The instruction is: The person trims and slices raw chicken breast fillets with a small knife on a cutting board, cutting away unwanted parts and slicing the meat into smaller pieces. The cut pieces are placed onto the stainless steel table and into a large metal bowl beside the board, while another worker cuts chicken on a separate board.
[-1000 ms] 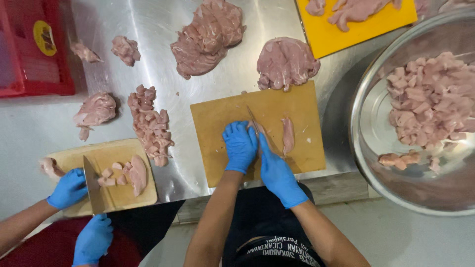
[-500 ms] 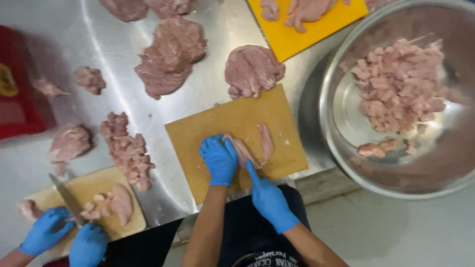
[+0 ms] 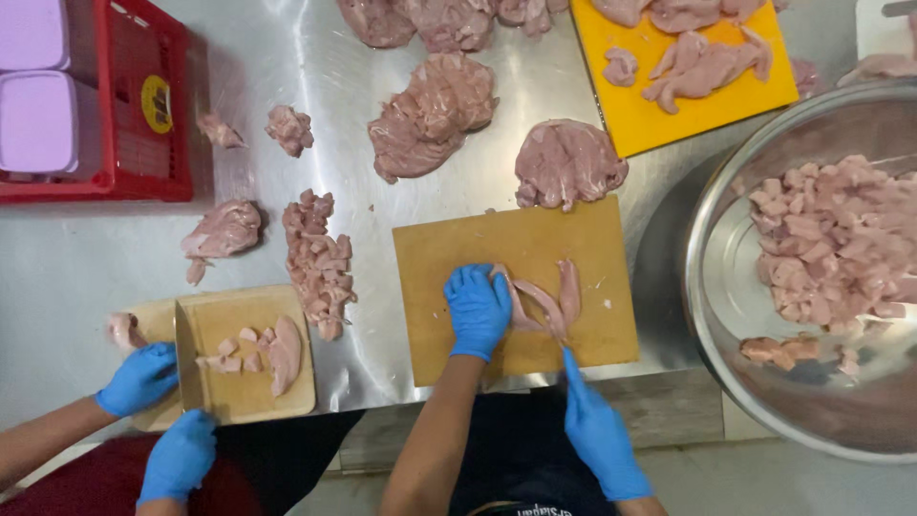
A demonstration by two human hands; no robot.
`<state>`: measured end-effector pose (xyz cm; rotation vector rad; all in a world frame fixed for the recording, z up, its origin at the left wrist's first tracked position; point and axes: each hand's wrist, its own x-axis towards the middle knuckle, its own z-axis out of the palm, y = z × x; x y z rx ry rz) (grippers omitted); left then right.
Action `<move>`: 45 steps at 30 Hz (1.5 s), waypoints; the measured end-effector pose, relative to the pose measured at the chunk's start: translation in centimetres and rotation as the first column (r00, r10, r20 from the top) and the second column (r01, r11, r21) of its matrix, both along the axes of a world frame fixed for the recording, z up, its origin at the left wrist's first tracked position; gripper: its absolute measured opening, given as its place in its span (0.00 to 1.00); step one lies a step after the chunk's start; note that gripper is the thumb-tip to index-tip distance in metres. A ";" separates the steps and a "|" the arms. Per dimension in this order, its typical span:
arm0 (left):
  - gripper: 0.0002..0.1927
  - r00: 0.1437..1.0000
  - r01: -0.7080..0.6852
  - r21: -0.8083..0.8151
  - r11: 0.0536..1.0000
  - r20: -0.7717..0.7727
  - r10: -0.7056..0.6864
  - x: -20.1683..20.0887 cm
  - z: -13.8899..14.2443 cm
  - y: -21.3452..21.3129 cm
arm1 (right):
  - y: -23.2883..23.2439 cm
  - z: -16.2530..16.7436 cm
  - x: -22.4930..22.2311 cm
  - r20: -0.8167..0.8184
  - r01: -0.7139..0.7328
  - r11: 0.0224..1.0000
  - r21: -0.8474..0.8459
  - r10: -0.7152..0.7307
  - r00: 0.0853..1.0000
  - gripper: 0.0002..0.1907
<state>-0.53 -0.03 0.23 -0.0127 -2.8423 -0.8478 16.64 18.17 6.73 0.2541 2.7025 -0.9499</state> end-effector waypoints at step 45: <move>0.11 0.982 0.133 -0.027 0.991 0.138 -0.128 -1.0 0.3 -2.0 | -10.0 1.4 -9.1 0.033 -0.011 0.996 -0.089 0.014 0.999 0.37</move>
